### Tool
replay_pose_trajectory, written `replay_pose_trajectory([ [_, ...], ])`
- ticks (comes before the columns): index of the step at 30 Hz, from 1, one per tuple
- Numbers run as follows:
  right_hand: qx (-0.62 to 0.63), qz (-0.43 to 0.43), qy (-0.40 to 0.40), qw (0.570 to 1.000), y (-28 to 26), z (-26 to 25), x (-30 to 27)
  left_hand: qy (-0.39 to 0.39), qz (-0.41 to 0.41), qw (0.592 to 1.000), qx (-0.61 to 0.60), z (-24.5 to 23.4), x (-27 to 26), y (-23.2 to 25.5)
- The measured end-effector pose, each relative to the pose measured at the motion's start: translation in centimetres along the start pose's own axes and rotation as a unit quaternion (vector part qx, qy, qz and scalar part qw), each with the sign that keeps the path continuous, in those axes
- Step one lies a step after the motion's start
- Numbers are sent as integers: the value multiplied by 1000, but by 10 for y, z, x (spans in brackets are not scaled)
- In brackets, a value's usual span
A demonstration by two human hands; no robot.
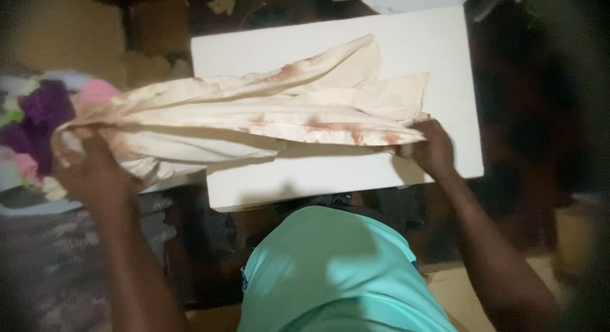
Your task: The person spreads a shirt on a table, smooths the fabric with their hands, and begins folding the sleeves and body of the garment.
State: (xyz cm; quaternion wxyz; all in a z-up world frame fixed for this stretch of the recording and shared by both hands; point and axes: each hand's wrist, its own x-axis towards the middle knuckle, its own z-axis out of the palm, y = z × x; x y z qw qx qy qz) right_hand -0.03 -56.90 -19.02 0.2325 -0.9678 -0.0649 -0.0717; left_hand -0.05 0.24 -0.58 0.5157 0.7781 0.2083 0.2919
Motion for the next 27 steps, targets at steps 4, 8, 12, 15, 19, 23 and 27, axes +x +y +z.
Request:
replay_pose_trajectory([
  [4, 30, 159, -43, 986, 57, -13, -11, -88, -74, 990, 79, -6, -12, 12],
  [8, -94, 322, -188, 923, 70, -58, 7, -192, -69, 969, 139, -5, -24, 39],
  [12, -251, 182, -135, 941, 56, -80, 54, -259, -115, 944, 170, -6, -40, 55],
  [15, -128, 122, -131, 976, 5, -52, 109, -282, -161, 930, 170, -7, -51, 49],
  [19, 114, -115, -212, 964, -135, 15, 154, -347, 62, 927, 129, -6, -59, 49],
  [23, 108, -346, -217, 906, -251, 42, 171, -347, 24, 933, 98, -6, -72, 66],
  [27, 25, -363, -277, 889, -256, 60, 177, -307, 47, 936, 168, -13, -77, 80],
])
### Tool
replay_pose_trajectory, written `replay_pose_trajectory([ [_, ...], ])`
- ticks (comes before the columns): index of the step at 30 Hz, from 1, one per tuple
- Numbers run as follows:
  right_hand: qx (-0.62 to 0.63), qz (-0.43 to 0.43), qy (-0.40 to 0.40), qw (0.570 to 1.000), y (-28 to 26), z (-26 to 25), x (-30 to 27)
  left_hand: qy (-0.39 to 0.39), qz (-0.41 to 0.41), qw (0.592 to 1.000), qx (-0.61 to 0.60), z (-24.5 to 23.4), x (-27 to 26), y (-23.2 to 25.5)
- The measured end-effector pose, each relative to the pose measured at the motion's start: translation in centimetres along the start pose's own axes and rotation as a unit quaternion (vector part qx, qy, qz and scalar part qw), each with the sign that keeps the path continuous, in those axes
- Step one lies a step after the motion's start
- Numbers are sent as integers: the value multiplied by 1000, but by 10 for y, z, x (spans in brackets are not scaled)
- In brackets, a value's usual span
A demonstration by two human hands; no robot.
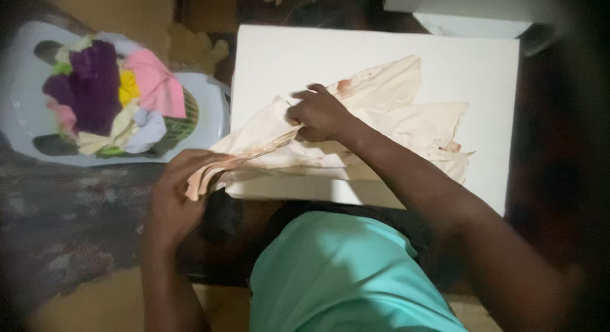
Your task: The person spreads a shirt on a table, smooths the fabric with their hands, and begins folding the sleeves and body of the garment.
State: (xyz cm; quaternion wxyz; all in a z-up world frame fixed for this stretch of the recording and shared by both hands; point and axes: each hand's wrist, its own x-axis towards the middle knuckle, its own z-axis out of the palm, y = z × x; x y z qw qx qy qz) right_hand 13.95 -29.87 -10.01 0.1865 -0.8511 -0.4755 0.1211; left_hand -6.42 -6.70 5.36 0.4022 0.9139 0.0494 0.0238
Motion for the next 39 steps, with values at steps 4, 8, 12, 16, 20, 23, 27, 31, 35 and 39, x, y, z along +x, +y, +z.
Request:
replay_pose_trajectory([
  [4, -30, 76, 19, 996, 76, 30, -33, 66, 16, 997, -30, -1, -13, -10],
  [8, -133, 189, 2, 973, 168, 35, -102, 121, -127, 985, 6, -7, -23, -30],
  [12, -198, 189, 131, 953, 213, 14, -183, 150, -81, 985, 18, -9, -20, -39],
  [16, -260, 278, 113, 918, 224, -4, -254, 197, -157, 967, -40, -2, -8, -31],
  [20, -252, 334, 102, 903, 203, 6, -295, 221, -159, 962, -39, 3, 12, -18],
  [23, -143, 410, 62, 899, 171, 27, -297, 213, -138, 967, -26, 10, 18, -24],
  [27, -73, 400, 56, 912, 108, 59, -294, 226, -96, 963, -111, 19, 33, -52],
  [31, -106, 369, 102, 918, 95, 66, -312, 235, -161, 957, -59, 19, 44, -46],
  [35, -144, 318, 272, 897, 89, 73, -337, 251, -113, 960, -43, 19, 48, -41],
  [39, -144, 329, 139, 923, 85, 92, -338, 256, -96, 958, -82, 23, 48, -62],
])
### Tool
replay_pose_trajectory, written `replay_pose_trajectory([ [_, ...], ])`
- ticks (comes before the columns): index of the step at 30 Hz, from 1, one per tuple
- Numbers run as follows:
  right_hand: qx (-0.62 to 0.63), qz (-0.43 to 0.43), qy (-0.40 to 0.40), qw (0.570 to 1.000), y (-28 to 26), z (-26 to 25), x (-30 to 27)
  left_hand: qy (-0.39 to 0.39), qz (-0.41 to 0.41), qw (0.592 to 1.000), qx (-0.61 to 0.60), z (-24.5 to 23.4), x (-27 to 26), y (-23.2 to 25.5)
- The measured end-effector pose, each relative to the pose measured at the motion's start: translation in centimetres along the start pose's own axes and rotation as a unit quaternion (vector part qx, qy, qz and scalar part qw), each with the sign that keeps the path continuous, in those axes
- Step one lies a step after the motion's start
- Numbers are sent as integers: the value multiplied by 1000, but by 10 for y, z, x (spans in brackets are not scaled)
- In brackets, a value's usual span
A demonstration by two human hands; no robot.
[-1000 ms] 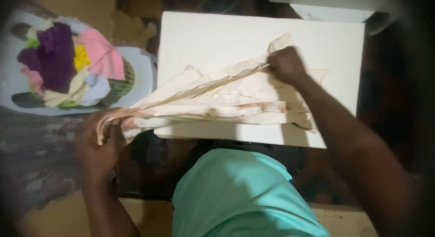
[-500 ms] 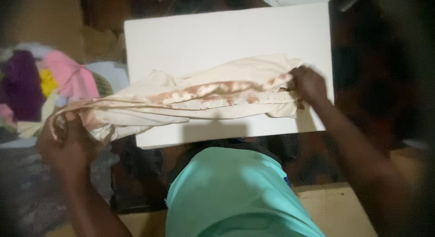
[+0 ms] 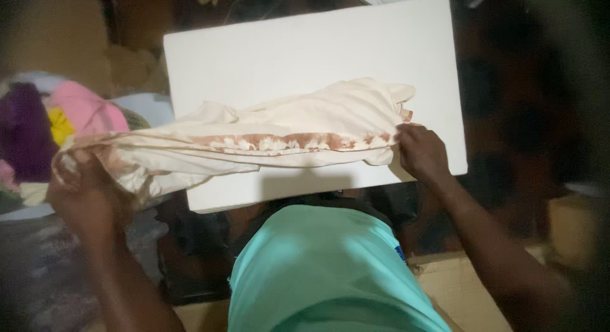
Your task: The person spreads a shirt on a table, smooths the fabric with their hands, and begins folding the sleeves and body of the garment.
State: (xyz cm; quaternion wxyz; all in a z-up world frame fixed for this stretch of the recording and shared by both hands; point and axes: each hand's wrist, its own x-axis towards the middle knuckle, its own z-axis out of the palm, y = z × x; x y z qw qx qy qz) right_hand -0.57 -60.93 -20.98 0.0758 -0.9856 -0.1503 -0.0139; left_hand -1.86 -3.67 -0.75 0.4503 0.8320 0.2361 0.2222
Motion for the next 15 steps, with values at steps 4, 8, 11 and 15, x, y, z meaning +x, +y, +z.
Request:
replay_pose_trajectory([
  [4, -24, -50, -14, 998, -11, 4, -3, -10, -37, 999, 4, 2, 7, -15],
  [8, -35, -70, 4, 997, -26, 0, 3, -18, -16, 999, 37, 0, 7, -5],
  [11, -68, -56, -45, 995, -32, -4, 13, -16, -87, 996, 28, 3, 11, -6],
  [15, -57, -5, -118, 991, -29, -2, 26, -27, -94, 995, 30, 0, 21, -24],
])
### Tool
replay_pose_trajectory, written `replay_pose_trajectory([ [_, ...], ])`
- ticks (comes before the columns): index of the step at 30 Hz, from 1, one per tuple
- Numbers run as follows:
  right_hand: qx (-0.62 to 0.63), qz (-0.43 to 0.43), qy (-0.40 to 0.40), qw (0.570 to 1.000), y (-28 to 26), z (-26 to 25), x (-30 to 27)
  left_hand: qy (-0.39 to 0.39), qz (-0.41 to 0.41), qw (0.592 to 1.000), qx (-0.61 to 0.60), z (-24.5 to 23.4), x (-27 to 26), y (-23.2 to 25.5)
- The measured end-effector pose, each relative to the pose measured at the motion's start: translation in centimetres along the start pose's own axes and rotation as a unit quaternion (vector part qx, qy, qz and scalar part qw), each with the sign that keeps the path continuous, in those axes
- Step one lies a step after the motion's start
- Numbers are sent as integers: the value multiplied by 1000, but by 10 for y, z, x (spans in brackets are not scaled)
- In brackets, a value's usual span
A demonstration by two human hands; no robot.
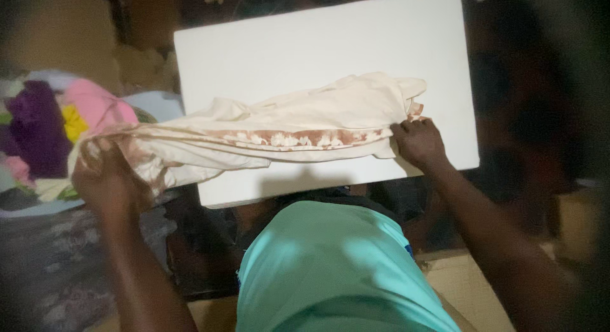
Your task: The person spreads a shirt on a table, smooths the fabric with their hands, and begins folding the sleeves and body of the garment.
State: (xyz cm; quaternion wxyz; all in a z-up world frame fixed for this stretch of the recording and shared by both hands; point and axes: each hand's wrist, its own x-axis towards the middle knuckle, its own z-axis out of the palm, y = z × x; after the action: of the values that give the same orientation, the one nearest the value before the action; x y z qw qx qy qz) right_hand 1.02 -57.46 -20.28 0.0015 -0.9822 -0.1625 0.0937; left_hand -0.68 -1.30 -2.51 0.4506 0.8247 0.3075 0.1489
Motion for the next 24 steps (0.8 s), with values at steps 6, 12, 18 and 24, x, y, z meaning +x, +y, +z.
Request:
replay_pose_trajectory([
  [6, -78, 137, 105, 982, 76, 21, 4, 3, 396, 879, 267, 1, 5, 0],
  [12, 178, 370, 67, 910, 147, 17, -59, -315, 92, 944, -43, 115, -24, -22],
  [18, 369, 408, 78, 832, 150, 44, -122, -434, 268, 782, 357, 235, -91, -15],
  [24, 540, 236, 151, 794, 97, 89, -119, -418, 288, 730, 457, 265, -119, -12],
])
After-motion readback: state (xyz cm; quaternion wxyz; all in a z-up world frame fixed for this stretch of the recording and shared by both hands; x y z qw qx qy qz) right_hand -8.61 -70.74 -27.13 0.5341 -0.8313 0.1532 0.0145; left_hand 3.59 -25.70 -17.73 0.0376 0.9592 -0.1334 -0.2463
